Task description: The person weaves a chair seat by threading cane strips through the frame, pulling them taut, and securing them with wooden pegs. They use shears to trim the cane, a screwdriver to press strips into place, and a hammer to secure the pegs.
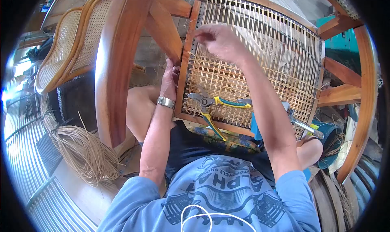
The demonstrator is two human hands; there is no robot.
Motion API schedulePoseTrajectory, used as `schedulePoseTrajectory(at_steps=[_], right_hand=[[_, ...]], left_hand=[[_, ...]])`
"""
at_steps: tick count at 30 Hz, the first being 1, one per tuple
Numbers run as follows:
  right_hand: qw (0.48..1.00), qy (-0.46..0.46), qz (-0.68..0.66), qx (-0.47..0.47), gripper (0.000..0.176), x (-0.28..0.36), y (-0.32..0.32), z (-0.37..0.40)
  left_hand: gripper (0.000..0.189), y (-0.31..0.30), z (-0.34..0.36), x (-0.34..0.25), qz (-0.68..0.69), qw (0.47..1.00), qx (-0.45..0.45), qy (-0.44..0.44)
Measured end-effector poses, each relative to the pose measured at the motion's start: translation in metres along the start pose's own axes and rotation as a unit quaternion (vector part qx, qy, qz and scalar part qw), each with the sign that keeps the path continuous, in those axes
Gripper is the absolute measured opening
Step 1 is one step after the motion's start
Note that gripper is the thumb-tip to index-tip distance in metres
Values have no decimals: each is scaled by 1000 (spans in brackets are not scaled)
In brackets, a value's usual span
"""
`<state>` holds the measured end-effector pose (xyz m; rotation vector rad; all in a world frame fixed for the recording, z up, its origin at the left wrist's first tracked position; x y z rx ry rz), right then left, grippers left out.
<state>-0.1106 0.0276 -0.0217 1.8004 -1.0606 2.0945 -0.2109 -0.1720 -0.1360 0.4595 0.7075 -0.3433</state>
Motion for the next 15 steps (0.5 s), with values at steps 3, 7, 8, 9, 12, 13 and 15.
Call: schedulePoseTrajectory(at_steps=[3,7,8,9,12,13,15], right_hand=[[993,61,13,-104,24,8,-39,9],[992,16,44,-120,26,-12,-62,17],[993,-4,84,-78,27,-13,-61,17],[993,-2,81,-81,27,-14,-66,16],[995,-13,85,-59,29,-14,-68,10],[995,-11,80,-60,29,-18,-66,6],[988,-90,80,-96,29,-11,-62,1]], left_hand=[[69,-11,-1,9,40,996,-49,-68],[92,-14,-4,6,-1,998,-13,-57],[91,-6,1,4,16,998,-14,-54],[91,-2,3,3,33,998,-15,-49],[81,-10,0,2,4,999,-22,-27],[75,-11,-1,0,-9,999,-32,-15],[70,-1,0,-3,-41,997,-31,50]])
Point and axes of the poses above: each hand's wrist, its own z-axis away from the middle knuckle, its own y-axis out of the palm, x = y × z, the point moved 6 cm from there along -z, towards the middle knuckle, and after that the axes turned 8 degrees about -x, right-handed, at the moved point
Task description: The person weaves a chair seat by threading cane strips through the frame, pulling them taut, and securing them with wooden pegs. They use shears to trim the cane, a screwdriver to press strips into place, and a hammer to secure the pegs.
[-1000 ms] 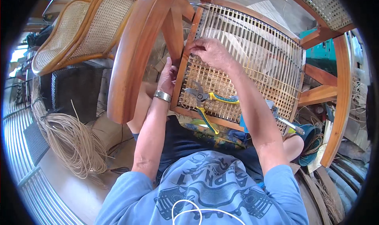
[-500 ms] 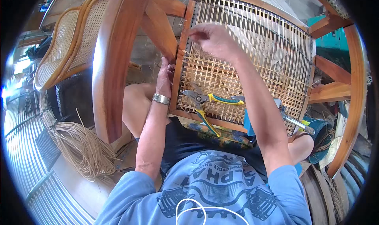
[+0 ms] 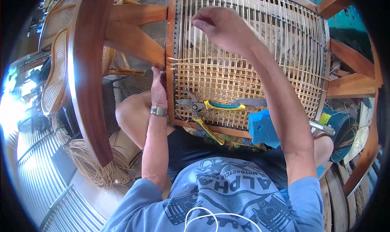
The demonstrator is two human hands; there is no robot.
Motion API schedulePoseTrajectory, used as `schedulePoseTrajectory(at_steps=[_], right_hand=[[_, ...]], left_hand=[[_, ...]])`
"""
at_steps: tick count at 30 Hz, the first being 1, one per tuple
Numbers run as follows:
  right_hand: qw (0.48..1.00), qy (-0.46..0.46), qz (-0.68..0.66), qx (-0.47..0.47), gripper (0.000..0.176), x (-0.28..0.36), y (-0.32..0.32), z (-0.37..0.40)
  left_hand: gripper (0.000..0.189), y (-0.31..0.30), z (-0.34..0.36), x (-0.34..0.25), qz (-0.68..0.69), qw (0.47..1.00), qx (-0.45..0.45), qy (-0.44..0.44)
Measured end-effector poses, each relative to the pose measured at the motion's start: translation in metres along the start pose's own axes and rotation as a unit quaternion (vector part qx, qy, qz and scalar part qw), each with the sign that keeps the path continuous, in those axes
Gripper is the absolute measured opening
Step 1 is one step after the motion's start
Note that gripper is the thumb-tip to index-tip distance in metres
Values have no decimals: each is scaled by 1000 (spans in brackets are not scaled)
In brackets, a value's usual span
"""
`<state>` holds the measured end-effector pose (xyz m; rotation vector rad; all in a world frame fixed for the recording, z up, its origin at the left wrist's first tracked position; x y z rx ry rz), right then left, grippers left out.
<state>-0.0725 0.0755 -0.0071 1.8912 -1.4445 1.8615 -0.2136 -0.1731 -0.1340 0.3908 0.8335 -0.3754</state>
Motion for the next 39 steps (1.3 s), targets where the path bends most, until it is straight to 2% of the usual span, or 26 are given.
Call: schedulePoseTrajectory(at_steps=[1,4,5,6,8,10,13,14,16,22,24,26,28,30,32,36,37,38,39], right_hand=[[1000,19,10,17,29,3,2,0],[999,10,8,46,24,10,17,-1],[995,68,-5,76,18,11,24,3],[995,66,-5,79,18,10,29,3],[996,-53,-15,72,13,21,41,7],[993,-51,-29,103,14,23,55,14],[991,-24,-17,128,19,25,69,22],[990,-31,-10,134,19,29,70,22],[987,16,16,160,22,33,74,22],[983,-50,77,161,25,54,80,22],[984,-31,71,163,23,50,84,21],[984,-36,75,155,21,56,86,24],[989,-18,63,132,24,58,85,25],[985,-8,104,135,24,59,87,28],[990,12,103,97,25,60,84,30],[985,-9,139,106,23,69,87,30],[984,-9,140,106,23,66,87,28],[984,0,145,103,22,60,86,26],[983,9,151,100,22,56,84,25]], left_hand=[[66,5,4,-7,-25,998,1,63],[63,6,10,-11,-81,995,15,52],[64,1,6,-7,-60,998,21,28],[64,3,7,-8,-57,998,19,29],[61,4,9,-6,-21,1000,-4,6],[59,3,9,-6,5,1000,-17,-2],[61,5,5,-1,37,999,26,-23],[57,3,3,-1,22,999,23,-25],[53,3,4,-1,-9,999,18,-29],[56,0,2,-1,-23,999,-24,17],[47,-4,-8,3,-104,994,-26,22],[48,-14,-20,17,-118,990,-57,47],[49,-20,-21,14,-188,964,-97,158],[51,-21,-18,9,-260,918,-137,266],[53,-13,-12,2,-329,852,-174,368],[43,4,30,-24,-257,843,-250,401],[33,10,49,-36,-256,794,-228,502],[33,13,56,-42,-254,795,-227,502],[28,18,60,-49,-235,830,-206,461]])
Point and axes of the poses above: each hand's wrist, its own z-axis away from the middle knuckle, its own y-axis out of the palm, x = y × z, the point moved 6 cm from there along -z, towards the middle knuckle, and after that the axes turned 8 degrees about -x, right-handed, at the moved point
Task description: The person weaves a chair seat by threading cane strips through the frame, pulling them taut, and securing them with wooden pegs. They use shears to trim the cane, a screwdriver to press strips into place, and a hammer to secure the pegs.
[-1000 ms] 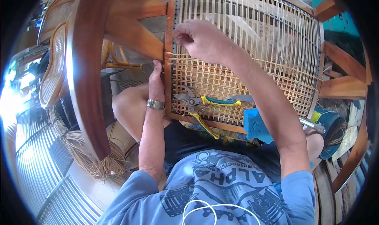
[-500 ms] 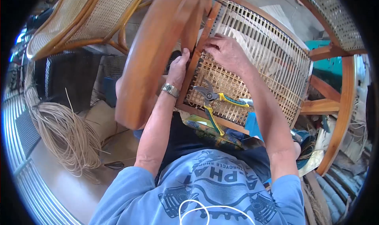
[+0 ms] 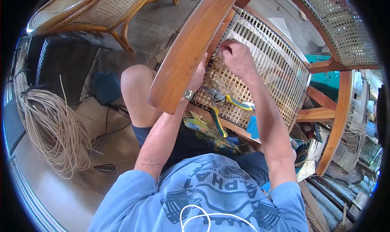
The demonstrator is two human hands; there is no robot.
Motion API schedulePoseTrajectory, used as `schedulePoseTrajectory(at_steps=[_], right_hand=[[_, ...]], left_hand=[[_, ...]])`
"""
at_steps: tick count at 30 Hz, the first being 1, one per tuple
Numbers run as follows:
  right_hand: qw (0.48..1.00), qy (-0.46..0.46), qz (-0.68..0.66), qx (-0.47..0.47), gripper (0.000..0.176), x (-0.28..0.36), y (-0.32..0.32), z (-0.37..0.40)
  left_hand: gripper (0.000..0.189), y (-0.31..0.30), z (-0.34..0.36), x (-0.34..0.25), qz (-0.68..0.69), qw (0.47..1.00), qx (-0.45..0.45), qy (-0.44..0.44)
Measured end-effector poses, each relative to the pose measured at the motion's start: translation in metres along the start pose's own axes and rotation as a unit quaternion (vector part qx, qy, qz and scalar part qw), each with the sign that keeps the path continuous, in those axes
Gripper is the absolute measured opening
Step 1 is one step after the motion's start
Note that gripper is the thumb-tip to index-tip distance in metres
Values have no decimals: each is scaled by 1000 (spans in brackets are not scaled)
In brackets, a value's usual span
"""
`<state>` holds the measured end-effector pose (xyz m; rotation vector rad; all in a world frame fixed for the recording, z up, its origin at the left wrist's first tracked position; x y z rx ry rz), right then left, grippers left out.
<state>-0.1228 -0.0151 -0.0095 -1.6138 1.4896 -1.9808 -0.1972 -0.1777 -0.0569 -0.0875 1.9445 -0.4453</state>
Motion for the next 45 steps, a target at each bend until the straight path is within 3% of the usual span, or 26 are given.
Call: schedulePoseTrajectory(at_steps=[1,5,7,13,17,19,22,26,28,31,36,39,42,44,45], right_hand=[[1000,0,3,-1,22,-1,-1,2],[996,55,-63,-34,19,-9,-2,14],[988,65,-129,-52,16,-9,-1,18],[972,80,-215,-42,15,-19,4,21],[962,68,-262,-41,14,-22,8,22],[960,60,-272,-42,14,-25,10,23],[957,53,-282,-44,13,-24,10,23],[957,47,-282,-50,13,-19,10,24],[956,40,-285,-54,13,-19,12,24],[957,31,-283,-57,13,-17,9,25],[955,27,-287,-67,13,-18,9,25],[947,79,-305,-64,14,-23,12,26],[939,66,-322,-104,14,-20,11,28],[956,42,-265,-117,13,-14,7,29],[956,42,-266,-116,13,-12,7,30]], left_hand=[[22,2,-2,-4,25,998,25,-49],[17,3,-9,-25,40,997,60,0],[18,10,-8,-27,124,982,93,-112],[18,26,-6,-25,163,974,59,-148],[17,26,-7,-26,128,982,59,-130],[17,24,-9,-32,28,997,50,-46],[17,22,-5,-32,117,989,2,-90],[17,20,-7,-31,134,987,-8,-93],[15,19,-8,-37,42,999,-8,10],[15,23,-4,-35,56,998,18,23],[14,29,-3,-26,91,994,46,-39],[11,28,-4,-34,76,997,30,7],[11,28,-4,-30,35,998,38,-18],[15,40,1,-9,187,959,89,-194],[15,38,-1,-9,187,959,88,-195]])
Point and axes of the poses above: each hand's wrist, its own z-axis away from the middle knuckle, its own y-axis out of the palm, x = y × z, the point moved 6 cm from there along -z, towards the middle knuckle, and after that the axes turned 8 degrees about -x, right-handed, at the moved point
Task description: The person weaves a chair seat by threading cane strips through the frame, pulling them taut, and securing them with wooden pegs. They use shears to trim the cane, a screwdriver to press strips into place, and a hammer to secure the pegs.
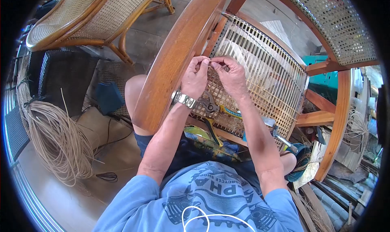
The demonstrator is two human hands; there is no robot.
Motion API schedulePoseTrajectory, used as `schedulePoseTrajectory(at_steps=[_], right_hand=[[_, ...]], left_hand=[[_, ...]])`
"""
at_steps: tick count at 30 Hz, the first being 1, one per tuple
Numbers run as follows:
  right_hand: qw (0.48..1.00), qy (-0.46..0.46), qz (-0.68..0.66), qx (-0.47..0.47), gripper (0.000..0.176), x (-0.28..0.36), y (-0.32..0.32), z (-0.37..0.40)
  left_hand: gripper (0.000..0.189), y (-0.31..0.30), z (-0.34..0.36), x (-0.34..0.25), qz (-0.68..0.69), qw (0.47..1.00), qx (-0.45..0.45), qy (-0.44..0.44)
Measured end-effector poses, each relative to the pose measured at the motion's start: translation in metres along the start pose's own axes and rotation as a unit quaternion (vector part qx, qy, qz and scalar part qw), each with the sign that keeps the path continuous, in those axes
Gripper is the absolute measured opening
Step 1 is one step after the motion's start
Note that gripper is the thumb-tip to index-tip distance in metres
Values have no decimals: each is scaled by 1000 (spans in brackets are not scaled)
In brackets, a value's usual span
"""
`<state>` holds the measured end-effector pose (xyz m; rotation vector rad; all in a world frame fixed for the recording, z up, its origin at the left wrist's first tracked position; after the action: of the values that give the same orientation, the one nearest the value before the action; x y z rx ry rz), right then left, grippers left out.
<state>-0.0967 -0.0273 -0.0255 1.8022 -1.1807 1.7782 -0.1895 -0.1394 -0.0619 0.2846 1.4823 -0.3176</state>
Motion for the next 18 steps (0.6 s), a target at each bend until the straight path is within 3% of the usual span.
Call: schedulePoseTrajectory(at_steps=[3,10,15,18], right_hand=[[999,-24,25,-15,11,7,1,0],[989,-107,99,-23,9,27,2,-2],[990,-113,80,-23,8,25,4,-2],[964,-189,182,-42,6,27,6,1]], left_hand=[[19,-1,-4,2,55,994,56,-77],[22,-6,-6,-3,56,993,62,-82],[20,-7,-6,-1,140,973,60,-175],[20,-8,-9,3,191,963,73,-173]])
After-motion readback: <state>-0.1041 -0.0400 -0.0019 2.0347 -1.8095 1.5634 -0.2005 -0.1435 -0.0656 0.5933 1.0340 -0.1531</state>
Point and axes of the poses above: each hand's wrist, its own z-axis away from the middle knuckle, its own y-axis out of the palm, x = y × z, the point moved 6 cm from there along -z, towards the middle knuckle, and after that the axes turned 8 degrees about -x, right-handed, at the moved point
